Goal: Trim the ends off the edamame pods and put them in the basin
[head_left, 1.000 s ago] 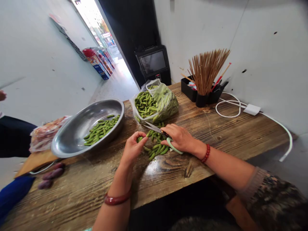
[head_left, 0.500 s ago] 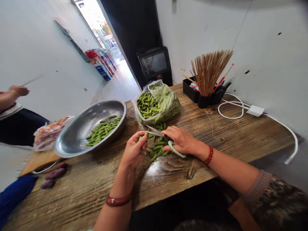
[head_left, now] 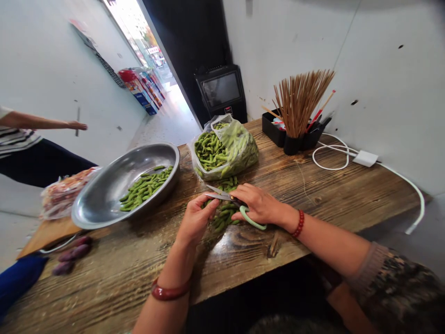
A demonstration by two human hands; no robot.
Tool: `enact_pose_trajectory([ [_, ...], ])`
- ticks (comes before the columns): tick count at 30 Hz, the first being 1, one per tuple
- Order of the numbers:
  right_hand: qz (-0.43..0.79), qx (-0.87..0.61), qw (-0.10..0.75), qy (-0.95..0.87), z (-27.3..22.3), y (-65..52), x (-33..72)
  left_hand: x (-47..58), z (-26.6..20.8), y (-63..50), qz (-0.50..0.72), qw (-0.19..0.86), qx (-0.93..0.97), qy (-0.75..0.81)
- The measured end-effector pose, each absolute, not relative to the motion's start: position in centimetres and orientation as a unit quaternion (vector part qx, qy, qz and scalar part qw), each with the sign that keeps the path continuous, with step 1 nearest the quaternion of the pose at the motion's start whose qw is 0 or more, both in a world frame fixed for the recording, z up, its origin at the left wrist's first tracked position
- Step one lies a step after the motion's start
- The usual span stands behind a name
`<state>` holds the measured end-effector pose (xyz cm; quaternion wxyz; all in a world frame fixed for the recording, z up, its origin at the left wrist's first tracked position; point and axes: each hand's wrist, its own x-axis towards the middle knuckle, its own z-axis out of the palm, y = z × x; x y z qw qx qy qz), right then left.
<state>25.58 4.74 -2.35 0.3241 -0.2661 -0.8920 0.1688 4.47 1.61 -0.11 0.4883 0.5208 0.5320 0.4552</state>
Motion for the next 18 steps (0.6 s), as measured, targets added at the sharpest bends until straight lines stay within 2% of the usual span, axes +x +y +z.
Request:
enact_pose_trajectory([
  [13,0.149,-0.282,0.287,-0.904,-2.91,5.06,25.60,3.66,0.01,1.90,0.429,0.475,0.532,0.555],
  [18,0.152,-0.295,0.287,-0.899,-2.88,5.12,25.55,3.51,-0.09,2.06,0.455,0.493,0.485,0.560],
])
